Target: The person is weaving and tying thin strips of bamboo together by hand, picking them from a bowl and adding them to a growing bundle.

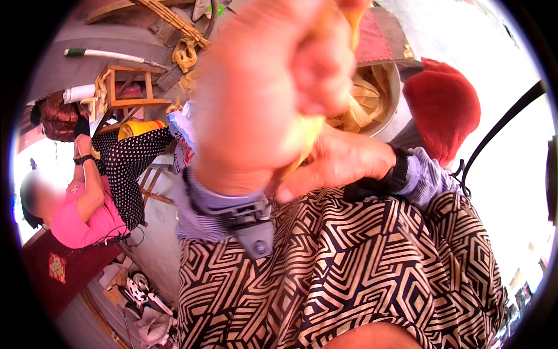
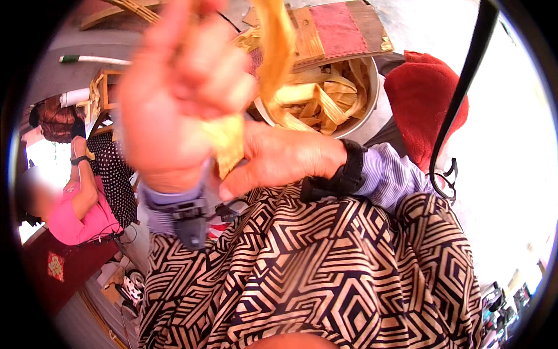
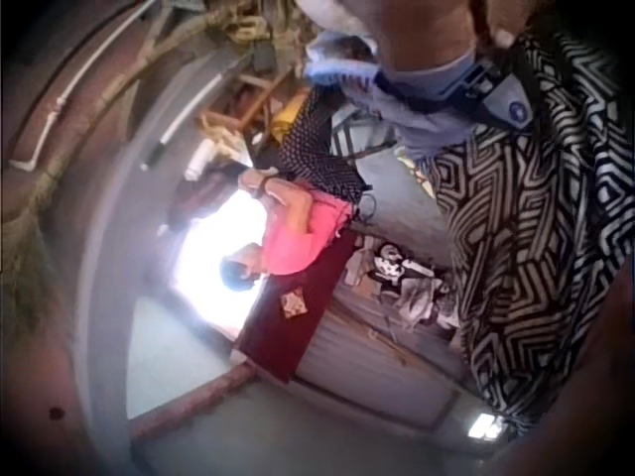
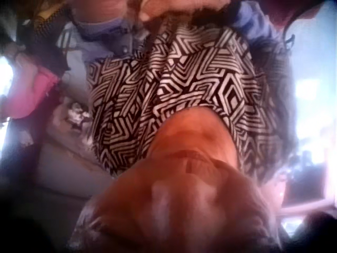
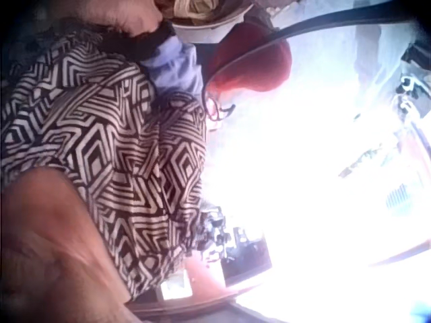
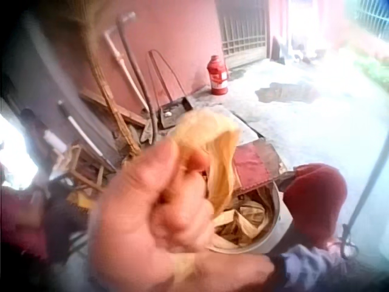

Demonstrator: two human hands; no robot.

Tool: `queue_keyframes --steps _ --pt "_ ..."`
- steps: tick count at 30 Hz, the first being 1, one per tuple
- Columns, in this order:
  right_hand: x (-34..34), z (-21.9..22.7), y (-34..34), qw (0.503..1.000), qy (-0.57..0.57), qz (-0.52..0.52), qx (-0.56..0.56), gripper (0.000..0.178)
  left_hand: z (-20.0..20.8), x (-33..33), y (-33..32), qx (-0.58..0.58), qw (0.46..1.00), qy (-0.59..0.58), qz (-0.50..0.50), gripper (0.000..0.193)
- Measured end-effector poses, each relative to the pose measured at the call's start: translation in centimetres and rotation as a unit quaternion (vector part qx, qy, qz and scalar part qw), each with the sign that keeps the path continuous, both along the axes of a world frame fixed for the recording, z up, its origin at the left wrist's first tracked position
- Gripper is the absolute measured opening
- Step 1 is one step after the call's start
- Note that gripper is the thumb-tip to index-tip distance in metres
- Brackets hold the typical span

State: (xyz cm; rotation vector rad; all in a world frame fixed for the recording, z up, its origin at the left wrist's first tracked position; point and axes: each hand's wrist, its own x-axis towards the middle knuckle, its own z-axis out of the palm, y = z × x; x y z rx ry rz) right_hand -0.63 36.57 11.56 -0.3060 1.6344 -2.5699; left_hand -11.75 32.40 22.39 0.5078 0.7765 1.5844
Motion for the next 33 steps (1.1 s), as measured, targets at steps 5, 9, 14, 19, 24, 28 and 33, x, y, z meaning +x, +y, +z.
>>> queue_keyframes --steps 5,9,14,19,24,28,33 --pt "8.2 3.0 10.5 0.967 -0.173 0.018 0.188 0.013 1.5 -6.8 -7.2 -0.076 0.958 0.268 0.071 0.03" --pt "14.7 4.6 12.2 0.849 -0.315 -0.002 0.424 0.008 -5.2 -9.4 -14.0 -0.393 0.826 0.389 0.11 0.021" --pt "16.5 3.9 10.3 0.805 -0.406 -0.178 0.395 0.009 -15.1 -7.3 -17.8 -0.345 0.863 0.366 -0.053 0.019" --pt "7.4 -0.7 4.4 0.907 -0.196 -0.059 0.368 0.068 -14.5 -1.0 -11.7 -0.221 0.962 -0.055 0.152 0.026" --pt "0.3 -5.9 0.0 0.957 -0.271 0.1 0.036 0.043 -12.9 -0.4 -4.5 -0.101 0.959 -0.067 0.256 0.022" --pt "1.7 -1.2 4.5 0.894 -0.33 0.127 0.276 0.012 -14.4 -3.3 -11.6 -0.197 0.94 -0.005 0.278 0.022" --pt "6.6 -0.7 5.9 0.85 -0.172 0.151 0.474 0.009 -18.2 -1.4 -17.6 -0.325 0.884 0.246 0.227 0.023"
